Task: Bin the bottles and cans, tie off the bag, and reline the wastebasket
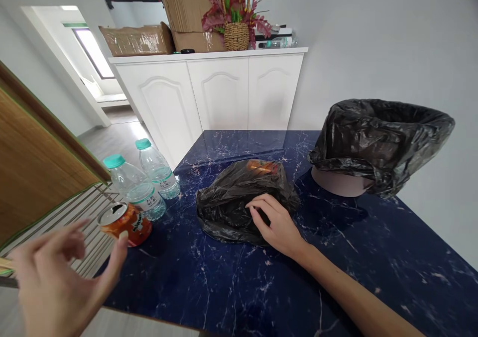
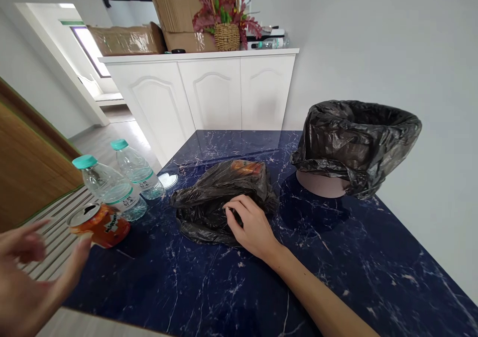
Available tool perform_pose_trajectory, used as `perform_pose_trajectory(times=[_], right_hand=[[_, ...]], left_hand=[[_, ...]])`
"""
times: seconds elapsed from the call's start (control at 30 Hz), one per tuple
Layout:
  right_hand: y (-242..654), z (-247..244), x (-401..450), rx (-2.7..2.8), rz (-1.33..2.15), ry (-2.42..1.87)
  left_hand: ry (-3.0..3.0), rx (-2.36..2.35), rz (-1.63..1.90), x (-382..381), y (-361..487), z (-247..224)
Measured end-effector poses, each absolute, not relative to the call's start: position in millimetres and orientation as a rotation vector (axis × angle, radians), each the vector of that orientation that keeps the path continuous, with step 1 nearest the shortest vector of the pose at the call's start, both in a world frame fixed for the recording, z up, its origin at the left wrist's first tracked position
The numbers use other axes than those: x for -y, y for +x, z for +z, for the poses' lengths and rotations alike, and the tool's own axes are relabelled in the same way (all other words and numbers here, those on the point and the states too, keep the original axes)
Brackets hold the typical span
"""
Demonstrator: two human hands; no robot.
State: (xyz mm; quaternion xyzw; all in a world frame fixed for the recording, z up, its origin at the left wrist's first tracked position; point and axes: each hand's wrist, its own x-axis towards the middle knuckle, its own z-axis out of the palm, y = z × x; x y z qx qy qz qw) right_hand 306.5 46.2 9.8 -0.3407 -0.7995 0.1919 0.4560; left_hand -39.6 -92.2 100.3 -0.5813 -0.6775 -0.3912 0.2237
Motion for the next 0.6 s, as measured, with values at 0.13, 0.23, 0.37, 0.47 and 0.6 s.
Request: perform_pose_trajectory(times=[0.13, 0.23, 0.37, 0.47, 0.6], right_hand=[[305.3, 6.8, -48.5, 2.015, 0.465, -0.811], [304.3, 3.9, -49.9, 2.036, 0.447, -0.848], [303.2, 1.8, -52.7, 2.021, 0.393, -0.934], [304.6, 1.2, -56.7, 1.969, 0.376, -1.034], [312.6, 1.6, -66.7, 1.839, 0.335, -1.185]], left_hand=[[-2.374, 1.527, -0.815, 88.4, 2.8, 92.8], [-2.778, 1.399, -0.693, 63.1, 39.8, 83.8], [-2.862, 1.304, -0.526, 1.9, 71.3, 67.4], [-2.767, 1.227, -0.407, -51.4, 81.4, 57.8], [-2.68, 1.212, -0.322, -114.5, 92.0, 55.6]])
